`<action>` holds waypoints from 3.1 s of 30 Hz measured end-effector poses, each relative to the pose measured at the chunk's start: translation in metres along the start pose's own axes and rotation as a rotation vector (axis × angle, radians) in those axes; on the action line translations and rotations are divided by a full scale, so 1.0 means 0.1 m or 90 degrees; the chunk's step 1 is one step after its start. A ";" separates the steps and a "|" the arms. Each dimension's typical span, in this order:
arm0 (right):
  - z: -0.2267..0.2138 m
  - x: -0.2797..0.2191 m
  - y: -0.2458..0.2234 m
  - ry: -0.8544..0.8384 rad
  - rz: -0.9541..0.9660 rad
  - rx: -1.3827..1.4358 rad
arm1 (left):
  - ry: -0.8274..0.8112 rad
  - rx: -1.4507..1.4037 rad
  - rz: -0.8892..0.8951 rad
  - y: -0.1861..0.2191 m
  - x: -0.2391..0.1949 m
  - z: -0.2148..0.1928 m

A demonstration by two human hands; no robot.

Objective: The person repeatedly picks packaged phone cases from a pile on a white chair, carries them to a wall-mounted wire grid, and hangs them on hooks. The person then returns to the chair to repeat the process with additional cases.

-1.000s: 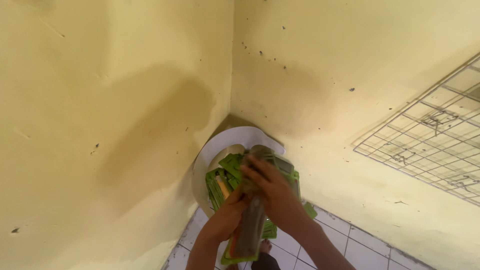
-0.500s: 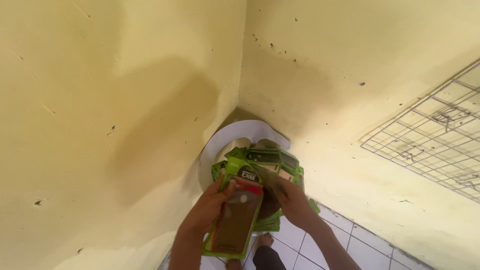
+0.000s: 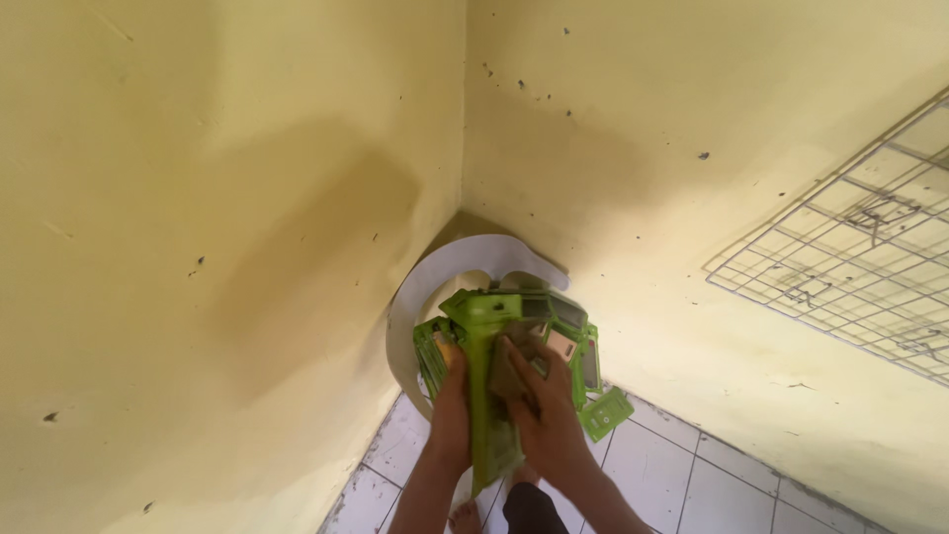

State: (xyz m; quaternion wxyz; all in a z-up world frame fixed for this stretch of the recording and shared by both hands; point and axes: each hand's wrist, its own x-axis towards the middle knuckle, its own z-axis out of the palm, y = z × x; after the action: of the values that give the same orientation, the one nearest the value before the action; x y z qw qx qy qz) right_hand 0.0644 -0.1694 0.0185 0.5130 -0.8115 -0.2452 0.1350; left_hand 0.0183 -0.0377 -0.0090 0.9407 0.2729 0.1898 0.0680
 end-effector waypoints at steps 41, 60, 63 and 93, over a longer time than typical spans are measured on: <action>0.19 -0.28 -0.57 -0.205 -0.059 -0.175 | 0.151 -0.126 -0.067 0.11 0.39 -0.75; 0.62 -0.43 1.13 -0.102 0.244 0.016 | 0.250 -0.062 0.028 0.59 0.82 -0.91; 0.71 -0.10 1.86 -0.076 0.229 -0.055 | 0.259 -0.062 0.006 0.60 0.82 -0.92; -0.32 -0.15 1.13 -0.066 0.472 0.396 | 0.172 0.281 -0.078 -1.16 0.41 -0.07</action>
State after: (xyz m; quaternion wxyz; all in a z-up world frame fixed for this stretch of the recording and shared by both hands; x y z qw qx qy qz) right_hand 0.0966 -0.2417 -0.0699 0.6358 -0.6445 0.0873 0.4157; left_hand 0.0556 -0.1221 -0.0901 0.8268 0.4481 0.3399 0.0041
